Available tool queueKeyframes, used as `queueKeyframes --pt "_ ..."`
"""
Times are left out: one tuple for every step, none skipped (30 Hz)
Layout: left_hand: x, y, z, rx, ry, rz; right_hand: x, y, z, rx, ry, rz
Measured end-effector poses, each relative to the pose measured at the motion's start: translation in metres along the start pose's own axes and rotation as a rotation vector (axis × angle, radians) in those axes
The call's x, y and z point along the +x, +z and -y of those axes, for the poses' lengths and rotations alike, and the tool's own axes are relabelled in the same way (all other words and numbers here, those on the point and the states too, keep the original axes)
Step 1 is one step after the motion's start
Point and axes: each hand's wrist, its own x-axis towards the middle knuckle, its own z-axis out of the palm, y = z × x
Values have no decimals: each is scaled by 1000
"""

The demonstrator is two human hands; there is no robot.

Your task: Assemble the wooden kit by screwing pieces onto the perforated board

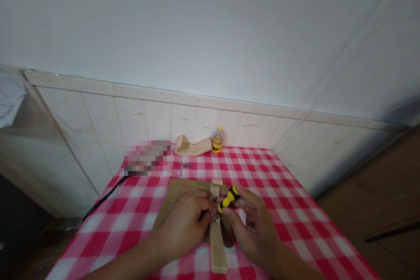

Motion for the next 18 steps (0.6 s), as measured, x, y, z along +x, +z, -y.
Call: queueKeyframes --pt "0 0 0 0 3 -2 -1 0 0 -8 -4 2" --pt "0 0 0 1 5 -1 -1 0 -1 -15 -5 5" --pt "0 0 -1 5 4 1 -2 0 -2 -22 -4 7" --pt "0 0 -1 10 -3 5 -2 0 -2 -26 -2 8" --pt "0 0 -2 18 -14 11 -2 0 -3 -30 1 11" --pt "0 -1 -3 26 -27 18 -3 0 -3 -36 4 12" --pt "-1 -1 -4 31 -37 23 -3 0 -3 -43 4 13" --pt "-1 -2 -5 30 -41 27 -3 0 -4 -52 3 13" --pt "-1 -2 -5 24 -38 28 -3 0 -4 -62 1 9" --pt "-1 -2 -6 19 -33 26 -3 0 -4 -69 -1 3" --pt "-1 -2 -6 14 -28 23 -3 0 -4 -72 -1 0" --pt "-1 -2 -5 12 -22 19 -3 0 -4 -72 -2 -3" --pt "-1 -1 -4 12 -16 15 -2 0 -3 -72 -3 -4" --pt "0 0 -3 13 -11 11 -2 -1 -3 -72 -4 -5" --pt "0 0 -2 15 -8 8 -1 -1 -3 -73 -6 -4" --pt "0 1 -1 17 -6 5 -1 -1 -3 -76 -9 -1" --pt "0 1 0 17 -9 3 -1 -1 -3 -80 -12 0" --pt "0 2 1 17 -14 3 -1 -1 -3 -82 -15 2"
